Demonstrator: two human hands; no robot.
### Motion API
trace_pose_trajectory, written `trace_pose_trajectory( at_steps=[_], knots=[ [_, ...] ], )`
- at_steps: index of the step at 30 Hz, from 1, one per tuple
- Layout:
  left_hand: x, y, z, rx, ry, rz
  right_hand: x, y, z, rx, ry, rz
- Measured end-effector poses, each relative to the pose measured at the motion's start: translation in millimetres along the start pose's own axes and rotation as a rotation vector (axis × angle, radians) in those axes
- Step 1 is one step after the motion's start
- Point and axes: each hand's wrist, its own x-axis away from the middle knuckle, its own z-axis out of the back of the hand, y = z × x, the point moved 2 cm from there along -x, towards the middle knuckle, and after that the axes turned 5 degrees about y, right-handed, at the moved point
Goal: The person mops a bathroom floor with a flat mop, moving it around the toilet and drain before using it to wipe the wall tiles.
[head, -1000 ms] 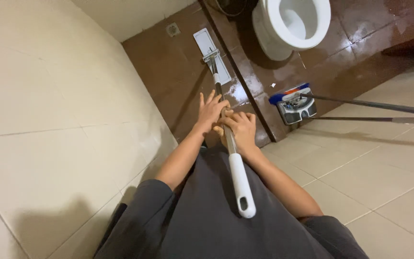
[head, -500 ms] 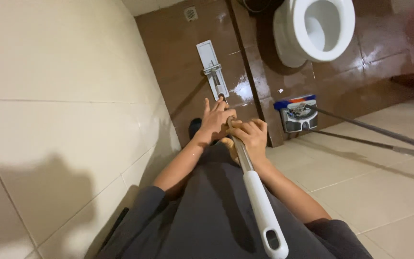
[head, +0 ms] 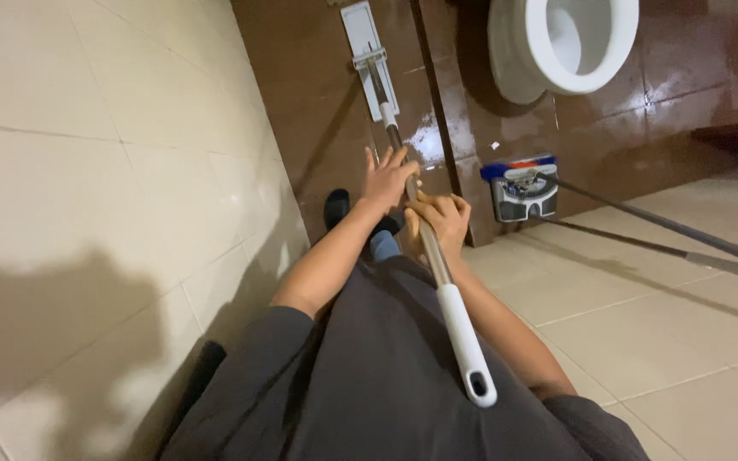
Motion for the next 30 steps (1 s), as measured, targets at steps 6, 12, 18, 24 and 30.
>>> trace_pose_trajectory(
  at_steps=[6,12,18,24,30],
  knots=[
    [35.8,41.8,90.3,0.075,-0.082,0.024,5.0,-8.2,12.9,-0.055,-0.103,-0.017],
    [65.7,22.2,55.9,-0.063,-0.010,-0.026,2.6,-34.9,33.5,-0.072,-0.164,0.021],
    [89.7,20.9,74.6,0.091,0.055,0.071,-5.5,-50.2,30.8,-0.103,-0.219,0.142],
    [88.4,21.1,84.8,0.131,0.012,0.114,-4.2,-46.3,15.0,-0.108,-0.142,0.243],
    [70.2,-1.9,63.6,0.158,0.018,0.207,-4.1,-39.7,-5.4,-0.118,-0.130,0.204]
  ],
)
